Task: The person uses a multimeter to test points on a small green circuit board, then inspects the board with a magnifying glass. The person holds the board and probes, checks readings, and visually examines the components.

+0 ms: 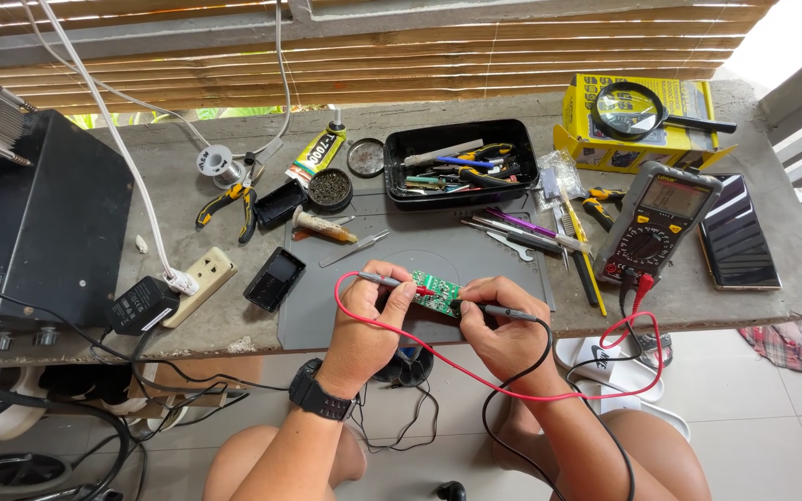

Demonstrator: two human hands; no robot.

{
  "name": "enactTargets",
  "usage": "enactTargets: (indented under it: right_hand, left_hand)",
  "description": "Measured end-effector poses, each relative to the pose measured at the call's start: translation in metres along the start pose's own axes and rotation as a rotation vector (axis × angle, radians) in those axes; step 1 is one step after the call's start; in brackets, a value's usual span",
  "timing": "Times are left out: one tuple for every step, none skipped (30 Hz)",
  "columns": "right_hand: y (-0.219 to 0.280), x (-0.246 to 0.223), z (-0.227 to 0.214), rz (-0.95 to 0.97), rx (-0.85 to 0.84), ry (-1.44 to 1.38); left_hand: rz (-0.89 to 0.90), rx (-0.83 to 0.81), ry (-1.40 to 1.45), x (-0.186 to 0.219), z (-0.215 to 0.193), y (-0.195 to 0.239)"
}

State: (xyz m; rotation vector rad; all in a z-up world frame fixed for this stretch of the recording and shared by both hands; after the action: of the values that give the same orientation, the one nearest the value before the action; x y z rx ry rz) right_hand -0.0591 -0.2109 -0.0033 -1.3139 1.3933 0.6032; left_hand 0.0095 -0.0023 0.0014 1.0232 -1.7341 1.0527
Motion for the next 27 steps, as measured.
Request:
enactTargets:
  right_hand:
    - [0.0001,0.0004,0.0001,0.0,0.0,0.0]
    - [0.0002,0.0008,0.0002,-0.006,-0.002,0.007]
    - [0.0003,0.0012,0.0003,-0.013,-0.003,0.014]
    - [0.0,0.0,0.0001,-0.012,-0.003,0.014]
    - [-0.0004,-0.0011,-0.0001,-0.011,-0.002,0.009]
    - [-0.0006,-0.0022,-0.0003,-0.01,-0.002,0.003]
    - [-0.0006,-0.0015,-0.0002,-0.01,-0.001,0.003]
    - [-0.0005,-0.0007,-0.0001,-0.011,0.001,0.001]
    - [-0.0003,0.0001,0.0001,-0.012,0.003,-0.001]
    - [-0.0003,0.0002,0.0,-0.012,0.003,-0.001]
    - [-0.0002,0.0003,0.0001,-0.012,-0.002,0.005]
    - [0.0,0.0004,-0.0001,-0.011,-0.006,0.011]
    - [0.0001,0.0004,-0.0001,-0.01,-0.006,0.011]
    - [-0.0002,0.0004,-0.0001,-0.013,-0.006,0.015]
    - [-0.0005,0.0004,-0.0002,-0.016,-0.007,0.019]
    - [-0.0003,0.0008,0.0,-0.016,-0.007,0.019]
    - [-0.0001,0.0013,0.0003,-0.015,-0.005,0.015]
    - [0.0002,0.002,0.0003,-0.015,-0.003,0.012]
    - [0.0004,0.0026,0.0003,-0.015,-0.002,0.013]
    - [0.0004,0.0028,0.0004,-0.015,-0.002,0.01]
    - [0.0004,0.0031,0.0007,-0.016,-0.002,0.007]
    - [0.0002,0.0029,0.0006,-0.016,-0.003,0.007]
    - [0.0001,0.0029,0.0006,-0.018,-0.003,0.014]
    - [-0.0002,0.0029,0.0002,-0.019,-0.002,0.021]
    - [-0.0005,0.0023,-0.0004,-0.019,-0.002,0.021]
    - [-0.0006,0.0015,-0.0006,-0.021,-0.003,0.02]
    - [-0.0008,0.0007,-0.0008,-0.023,-0.004,0.019]
  left_hand:
    - [0.0,0.0,0.0,0.0012,-0.0004,0.0001]
    - [-0.002,0.0,0.0,0.0023,-0.0007,0.0002]
    - [-0.005,0.0,0.0,0.0035,-0.001,0.0003]
    - [-0.005,0.0,0.0,0.0037,-0.0013,0.0003]
    - [-0.008,-0.002,0.001,0.0038,-0.0015,0.0003]
    - [-0.011,-0.004,0.002,0.0039,-0.0018,0.0004]
    - [-0.011,-0.004,0.002,0.0038,-0.0016,0.0001]
    - [-0.009,-0.005,-0.001,0.0036,-0.0013,0.0001]
    - [-0.008,-0.005,-0.003,0.0034,-0.0011,0.0]
    - [-0.008,-0.005,-0.003,0.0034,-0.0011,0.0]
    - [-0.005,-0.005,-0.001,0.0035,-0.0012,-0.0001]
    - [-0.002,-0.006,0.002,0.0036,-0.0011,0.0]
    - [-0.003,-0.006,0.002,0.0033,-0.0011,0.0003]
    - [-0.001,-0.005,-0.002,0.0032,-0.0011,0.0002]
    - [0.001,-0.004,-0.006,0.0031,-0.0012,0.0001]
    - [0.002,-0.005,-0.006,0.0031,-0.0014,0.0]
    - [0.002,-0.004,-0.007,0.0032,-0.0016,-0.0001]
    - [0.003,-0.004,-0.007,0.0031,-0.0014,-0.0002]
    - [0.003,-0.004,-0.007,0.0032,-0.0014,0.0002]
    - [-0.001,-0.003,-0.002,0.0034,-0.0017,0.0005]
    - [-0.005,-0.002,0.002,0.0036,-0.002,0.0007]
    - [-0.006,-0.002,0.002,0.004,-0.0022,0.0007]
    - [-0.006,-0.003,0.004,0.0043,-0.0022,0.0006]
    - [-0.005,-0.004,0.005,0.0047,-0.0019,0.0004]
    - [-0.005,-0.004,0.005,0.004,-0.0013,0.0003]
    - [-0.006,-0.003,0.005,0.0033,-0.001,0.0003]
    - [-0.008,-0.002,0.004,0.0026,-0.0008,0.0003]
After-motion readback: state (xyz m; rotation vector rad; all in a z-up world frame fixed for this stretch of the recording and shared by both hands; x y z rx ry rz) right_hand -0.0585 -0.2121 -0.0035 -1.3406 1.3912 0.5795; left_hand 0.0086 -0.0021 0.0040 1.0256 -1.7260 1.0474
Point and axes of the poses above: each hand's wrist, its own y-axis away from the middle knuckle, its own z-axis out of the palm, x = y × z, the point moved 1 cm from there along -y, towards the middle knuckle, and after that the axes turned 5 degrees about -x, right-handed, at the moved point
